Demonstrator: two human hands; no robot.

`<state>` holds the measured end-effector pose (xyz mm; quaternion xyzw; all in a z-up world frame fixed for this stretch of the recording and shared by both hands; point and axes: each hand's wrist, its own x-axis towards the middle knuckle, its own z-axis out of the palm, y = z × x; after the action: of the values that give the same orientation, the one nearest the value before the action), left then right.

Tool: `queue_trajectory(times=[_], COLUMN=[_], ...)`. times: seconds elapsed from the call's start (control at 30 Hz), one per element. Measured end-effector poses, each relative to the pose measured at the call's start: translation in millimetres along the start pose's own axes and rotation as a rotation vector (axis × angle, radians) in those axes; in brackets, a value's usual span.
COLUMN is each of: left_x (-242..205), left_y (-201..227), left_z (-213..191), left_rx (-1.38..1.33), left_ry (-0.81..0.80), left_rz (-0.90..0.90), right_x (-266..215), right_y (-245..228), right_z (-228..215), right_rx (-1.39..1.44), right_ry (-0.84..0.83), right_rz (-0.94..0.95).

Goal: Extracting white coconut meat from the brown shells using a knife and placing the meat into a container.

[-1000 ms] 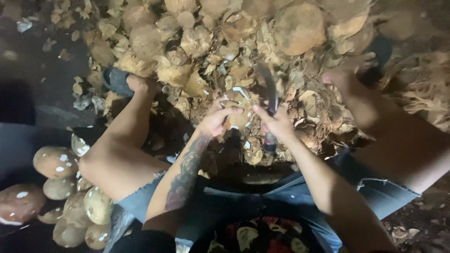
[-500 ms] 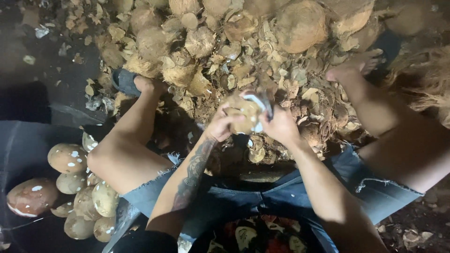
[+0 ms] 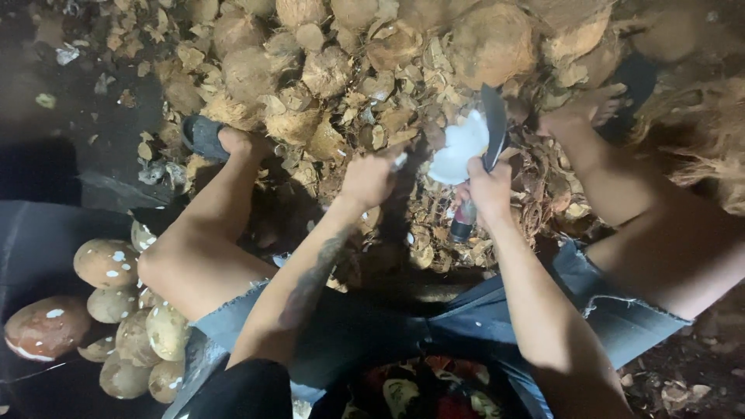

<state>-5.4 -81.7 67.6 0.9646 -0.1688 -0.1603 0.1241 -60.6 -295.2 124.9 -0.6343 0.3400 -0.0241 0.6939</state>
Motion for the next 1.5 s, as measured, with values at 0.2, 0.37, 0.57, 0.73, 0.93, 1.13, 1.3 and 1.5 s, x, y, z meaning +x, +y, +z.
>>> queue_trajectory(times=[0.2,0.37,0.57,0.73,0.93,1.13,1.3,1.5], left_x=[-1,-24,-42,-31,-30,-28,-38,-56], left_y=[2,8,10,-9,36,11,-25,-22], left_z=[6,-19,-40,-13,-41,-18,-35,-72], left_rx=[0.128,-0.05,-0.188,-0.502,-1.663,-1.828,-2.061,-2.589], left_ry=[-0.114,-0.156,-0.086,0.223,-0.058,0.142,0.072,-0.013], left_rz=[0.069,0.062,0.027,0.124,-0.048,-0.286,-0.285,0.342], right_x=[-15,-12,-8,-13,-28,-39,-23,-48], right_y=[-20,-9,3,1,2,6,20,11], right_z=[4,9,8,5,13,5,2,3], right_rx=[0.044,0.023,0.02,0.085,0.099,0.073,0.232,0.053], right_ry=[-0.025,-0.08,-0.088,-0.117,-0.358,-0.478,-0.415,-0.466], right_rz=[0.068,0.035,0.015,0.012,-0.054,-0.21,-0.218,-0.197])
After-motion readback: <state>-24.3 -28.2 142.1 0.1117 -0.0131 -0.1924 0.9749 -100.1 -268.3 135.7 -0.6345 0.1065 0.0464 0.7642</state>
